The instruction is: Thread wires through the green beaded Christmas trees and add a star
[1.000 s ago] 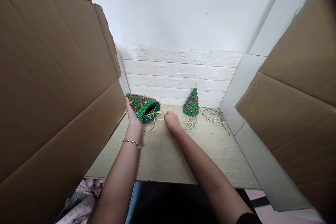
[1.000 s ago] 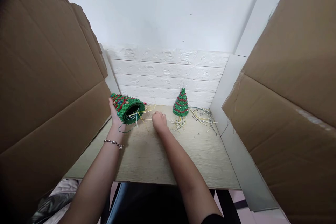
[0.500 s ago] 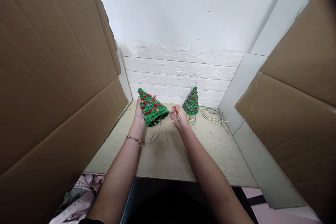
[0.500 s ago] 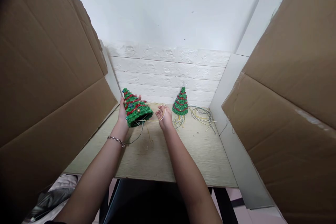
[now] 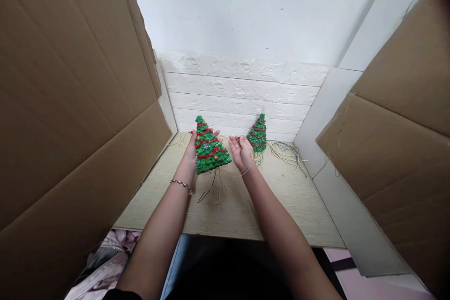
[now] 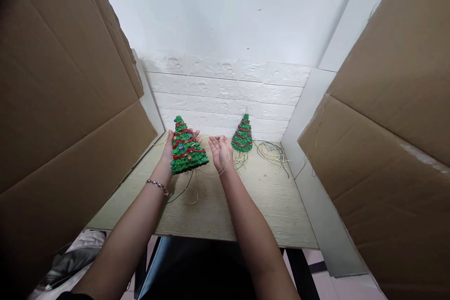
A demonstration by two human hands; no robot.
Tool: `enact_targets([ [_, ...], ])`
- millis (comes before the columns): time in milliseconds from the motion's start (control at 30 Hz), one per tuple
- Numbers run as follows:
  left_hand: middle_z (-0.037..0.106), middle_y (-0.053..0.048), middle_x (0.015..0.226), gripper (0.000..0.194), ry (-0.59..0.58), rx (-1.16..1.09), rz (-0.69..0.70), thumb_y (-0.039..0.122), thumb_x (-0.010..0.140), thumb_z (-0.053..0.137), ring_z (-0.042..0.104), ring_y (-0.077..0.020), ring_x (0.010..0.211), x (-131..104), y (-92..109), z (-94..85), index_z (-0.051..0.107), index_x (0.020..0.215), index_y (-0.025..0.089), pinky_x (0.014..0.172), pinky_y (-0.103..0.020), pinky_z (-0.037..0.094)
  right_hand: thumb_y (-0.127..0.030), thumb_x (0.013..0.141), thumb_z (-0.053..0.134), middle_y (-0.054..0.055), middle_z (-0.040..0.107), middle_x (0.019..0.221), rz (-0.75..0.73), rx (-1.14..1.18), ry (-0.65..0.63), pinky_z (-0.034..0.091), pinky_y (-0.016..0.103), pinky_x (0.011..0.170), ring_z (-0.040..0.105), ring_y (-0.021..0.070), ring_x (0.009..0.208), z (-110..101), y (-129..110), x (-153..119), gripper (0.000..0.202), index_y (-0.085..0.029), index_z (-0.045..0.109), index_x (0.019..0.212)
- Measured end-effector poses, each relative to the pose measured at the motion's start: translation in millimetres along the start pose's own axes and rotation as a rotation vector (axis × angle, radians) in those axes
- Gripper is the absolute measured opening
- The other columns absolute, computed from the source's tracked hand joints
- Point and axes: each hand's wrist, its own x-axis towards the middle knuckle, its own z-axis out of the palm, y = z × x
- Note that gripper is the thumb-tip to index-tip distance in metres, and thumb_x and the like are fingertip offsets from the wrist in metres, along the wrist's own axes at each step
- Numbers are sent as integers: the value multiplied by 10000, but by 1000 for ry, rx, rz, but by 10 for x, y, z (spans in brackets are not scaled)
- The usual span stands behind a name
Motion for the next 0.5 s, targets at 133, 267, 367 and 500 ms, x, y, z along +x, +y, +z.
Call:
enact_targets([
  [133, 657, -116, 1011, 503, -15, 34, -36, 617, 730, 546, 631, -279, 935, 10, -33, 0, 619, 949, 170, 792, -450, 502, -158, 880, 426, 0, 616, 840, 96, 77, -39, 510, 258, 799, 623, 78, 774, -16, -99, -27, 116, -191, 421, 768],
  [267, 669, -108, 947, 487, -14, 54, -18, 609, 724, 561, 623, -284, 958, 33, -61, -15, 626, 918, 167, 808, -450, 499, -152, 881, 407, -17, 612, 764, 218, 81, -219, 517, 240, 707, 596, 77, 655, -3, -125, -84, 114, -191, 449, 783],
  [367, 666, -105, 950, 492, -51, 64, -10, 612, 711, 573, 619, -285, 966, 38, -57, -40, 625, 920, 170, 808, -444, 504, -161, 859, 453, -34, 584, 707, 233, 52, -265, 498, 206, 632, 564, 70, 590, -4, -118, -87, 83, -192, 452, 781],
  [500, 667, -110, 935, 507, -60, 90, 26, 617, 688, 595, 617, -294, 971, 29, -50, -29, 627, 900, 158, 819, -433, 504, -234, 893, 403, -27, 582, 700, 265, -29, -161, 482, 207, 582, 545, 77, 554, -56, -73, -27, 132, -186, 488, 803],
])
